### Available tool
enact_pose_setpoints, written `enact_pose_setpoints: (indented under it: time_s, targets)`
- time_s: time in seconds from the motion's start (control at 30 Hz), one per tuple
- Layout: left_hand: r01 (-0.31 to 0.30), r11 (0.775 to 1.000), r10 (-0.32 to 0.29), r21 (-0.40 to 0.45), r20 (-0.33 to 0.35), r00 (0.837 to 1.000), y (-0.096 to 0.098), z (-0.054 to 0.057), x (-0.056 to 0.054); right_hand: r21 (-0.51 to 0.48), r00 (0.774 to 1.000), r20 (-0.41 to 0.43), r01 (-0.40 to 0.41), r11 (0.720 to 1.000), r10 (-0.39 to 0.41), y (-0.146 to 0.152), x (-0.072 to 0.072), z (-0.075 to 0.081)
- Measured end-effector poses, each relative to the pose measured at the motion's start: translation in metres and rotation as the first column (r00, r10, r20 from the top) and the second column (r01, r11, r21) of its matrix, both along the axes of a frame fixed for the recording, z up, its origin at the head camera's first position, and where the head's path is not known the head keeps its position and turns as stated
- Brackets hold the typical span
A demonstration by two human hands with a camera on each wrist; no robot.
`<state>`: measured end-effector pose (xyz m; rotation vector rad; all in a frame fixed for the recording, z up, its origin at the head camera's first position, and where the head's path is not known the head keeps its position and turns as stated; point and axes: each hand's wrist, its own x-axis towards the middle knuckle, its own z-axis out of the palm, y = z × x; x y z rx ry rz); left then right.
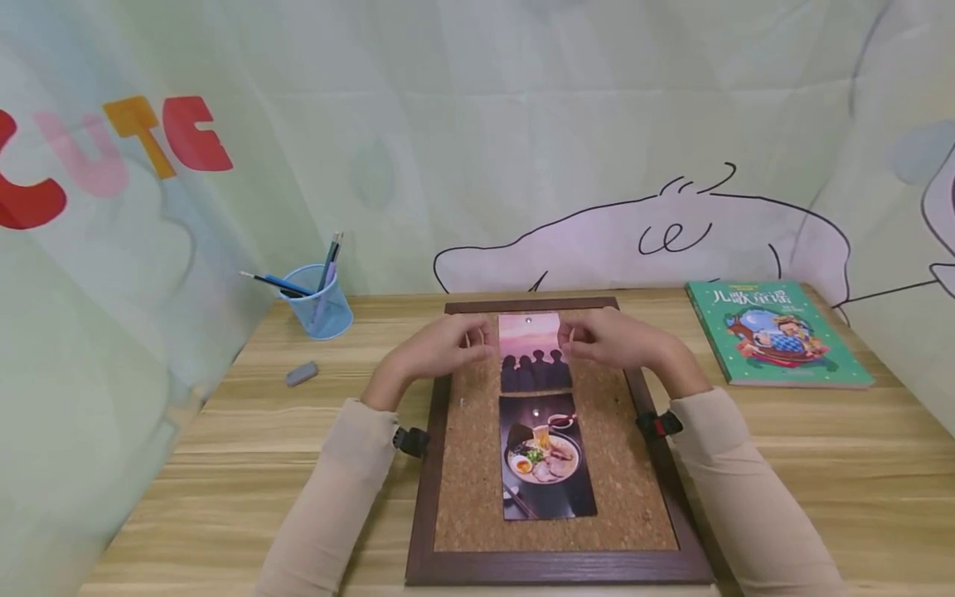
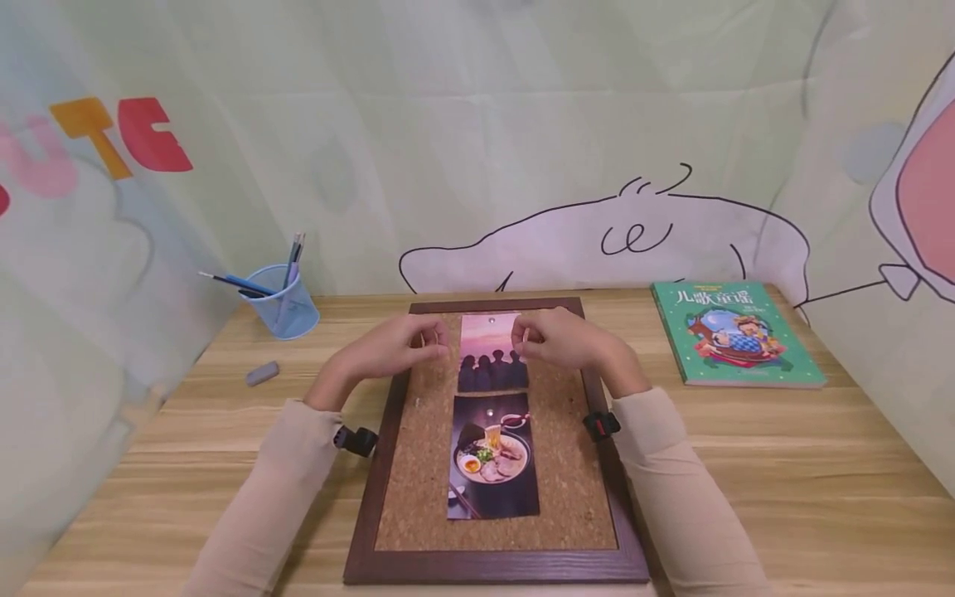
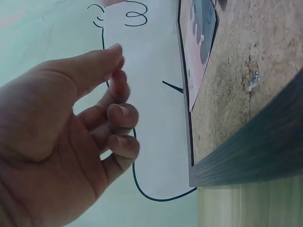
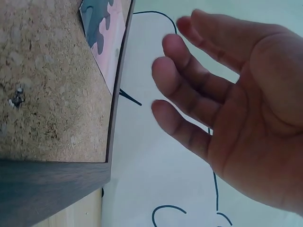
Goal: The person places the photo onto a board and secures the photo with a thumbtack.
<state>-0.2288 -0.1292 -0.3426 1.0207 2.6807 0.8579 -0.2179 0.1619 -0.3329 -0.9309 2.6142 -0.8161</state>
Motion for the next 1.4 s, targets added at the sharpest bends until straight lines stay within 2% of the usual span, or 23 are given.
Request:
enact_pose_setpoints:
  time_s: [0.3, 0.4, 0.8, 1.13, 1.4]
  targets:
    - [-0.055, 0.998, 0.051, -0.029, -0.117, 0.992, -0.0023, 0.0044, 0.0001, 0.012, 0.984, -0.166, 0.065, 0.998, -0.062, -0.0041, -0.002, 0.0014]
    - [-0.077, 0.995, 0.068, -0.056, -0.161, 0.985, -0.0037, 0.0054, 0.0008, 0.021, 0.978, -0.194, 0.085, 0.996, -0.08, -0.0052, -0.0021, 0.002]
    - [-0.171, 0.972, 0.123, -0.162, -0.27, 0.955, -0.0082, 0.0017, 0.0024, 0.04, 0.974, -0.203, 0.114, 0.993, -0.104, -0.0029, -0.0027, -0.0009]
    - [-0.174, 0.968, 0.118, -0.18, -0.285, 0.951, -0.0091, 0.0009, 0.0041, 0.059, 0.978, -0.179, 0.124, 0.991, -0.111, -0.0019, -0.0014, -0.0004]
    - [-0.191, 0.953, 0.124, -0.237, -0.272, 0.954, -0.0099, 0.0, 0.0044, 0.108, 0.978, -0.167, 0.143, 0.984, -0.123, -0.0018, -0.001, -0.0036]
